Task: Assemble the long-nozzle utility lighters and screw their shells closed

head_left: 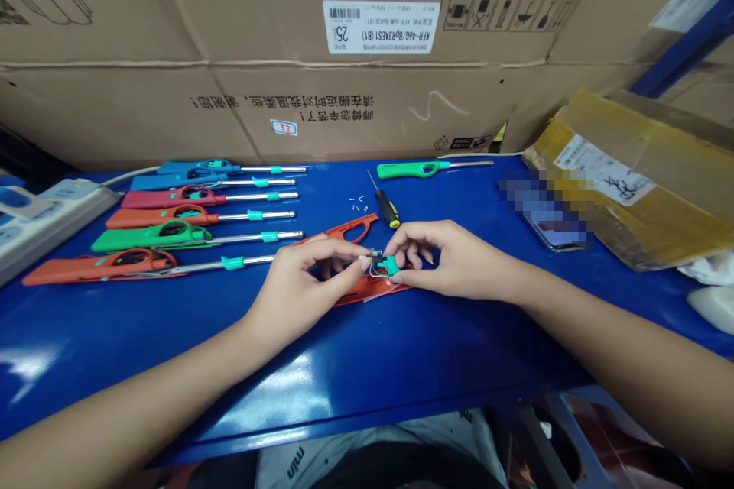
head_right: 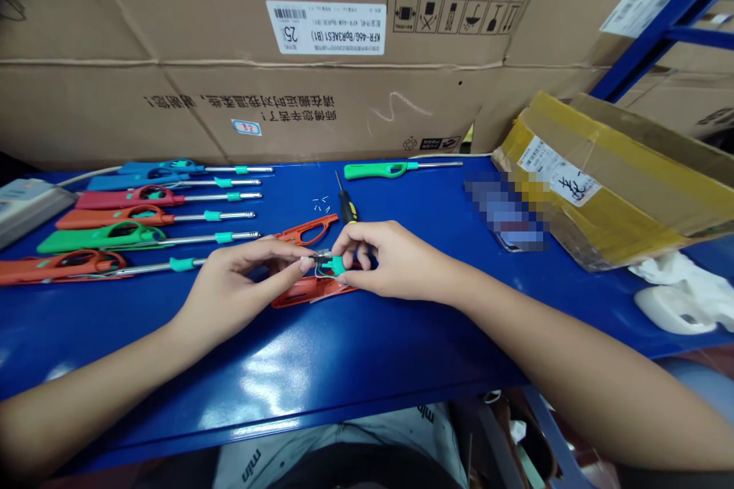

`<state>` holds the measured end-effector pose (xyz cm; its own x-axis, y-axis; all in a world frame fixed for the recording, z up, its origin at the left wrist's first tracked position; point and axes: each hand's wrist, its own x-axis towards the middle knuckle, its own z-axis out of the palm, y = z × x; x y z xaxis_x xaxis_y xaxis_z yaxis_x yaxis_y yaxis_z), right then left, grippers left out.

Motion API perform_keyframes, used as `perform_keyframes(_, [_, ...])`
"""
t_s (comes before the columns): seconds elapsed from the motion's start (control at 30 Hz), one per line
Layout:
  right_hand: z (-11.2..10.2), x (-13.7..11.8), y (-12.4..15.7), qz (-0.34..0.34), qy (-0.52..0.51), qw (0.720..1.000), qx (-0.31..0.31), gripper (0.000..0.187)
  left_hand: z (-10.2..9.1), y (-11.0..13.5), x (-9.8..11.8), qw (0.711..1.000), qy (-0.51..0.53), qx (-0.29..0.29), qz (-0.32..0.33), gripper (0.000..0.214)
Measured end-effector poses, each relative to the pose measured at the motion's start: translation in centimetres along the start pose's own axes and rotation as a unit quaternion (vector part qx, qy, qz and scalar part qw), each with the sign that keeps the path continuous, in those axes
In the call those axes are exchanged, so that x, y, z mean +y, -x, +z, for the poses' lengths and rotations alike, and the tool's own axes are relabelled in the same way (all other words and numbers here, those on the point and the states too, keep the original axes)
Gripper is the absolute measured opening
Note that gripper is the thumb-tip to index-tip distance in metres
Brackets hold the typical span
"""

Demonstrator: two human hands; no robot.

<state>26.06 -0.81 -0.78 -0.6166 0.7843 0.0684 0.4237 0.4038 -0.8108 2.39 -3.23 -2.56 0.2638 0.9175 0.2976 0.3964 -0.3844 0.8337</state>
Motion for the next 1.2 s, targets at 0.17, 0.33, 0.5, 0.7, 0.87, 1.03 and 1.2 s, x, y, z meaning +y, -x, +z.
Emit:
perform_keyframes(0.17, [0.3, -0.5, 0.2, -0.051, 0.026, 0.998, 0.029, 0.012, 0.0, 0.1, -0.1, 0.999, -0.008, -0.001, 0.037, 0.012])
perform_keyframes(0.33, [0.5, -1.1, 0.4, -0.053, 0.022, 0.997, 0.051, 0.011, -0.1, 0.2, 0.1, 0.995, -0.013, 0.009, 0.097, 0.013])
perform_keyframes(0.5, [0.4, -1.1, 0.4, -0.120, 0.093, 0.986, 0.075, 0.012, -0.1, 0.2, 0.2, 0.990, -0.014, 0.031, 0.137, 0.016])
perform_keyframes(0.7, [1.0, -1.1, 0.6, -0.152, 0.126, 0.976, 0.098, 0.020, -0.1, 0.2, 0.4, 0.979, -0.019, 0.061, 0.192, 0.020])
perform_keyframes(0.87, [1.3, -1.2, 0.9, -0.146, 0.121, 0.976, 0.103, 0.020, -0.2, 0.3, 0.9, 0.981, -0.019, 0.042, 0.191, 0.024])
perform_keyframes(1.03, [1.1, -1.2, 0.9, -0.151, 0.129, 0.976, 0.091, 0.017, -0.2, 0.4, 1.0, 0.982, -0.020, 0.046, 0.183, 0.024])
perform_keyframes(1.2, [0.9, -1.5, 0.9, -0.132, 0.108, 0.983, 0.072, 0.019, -0.2, 0.3, 0.6, 0.988, -0.026, 0.038, 0.146, 0.017])
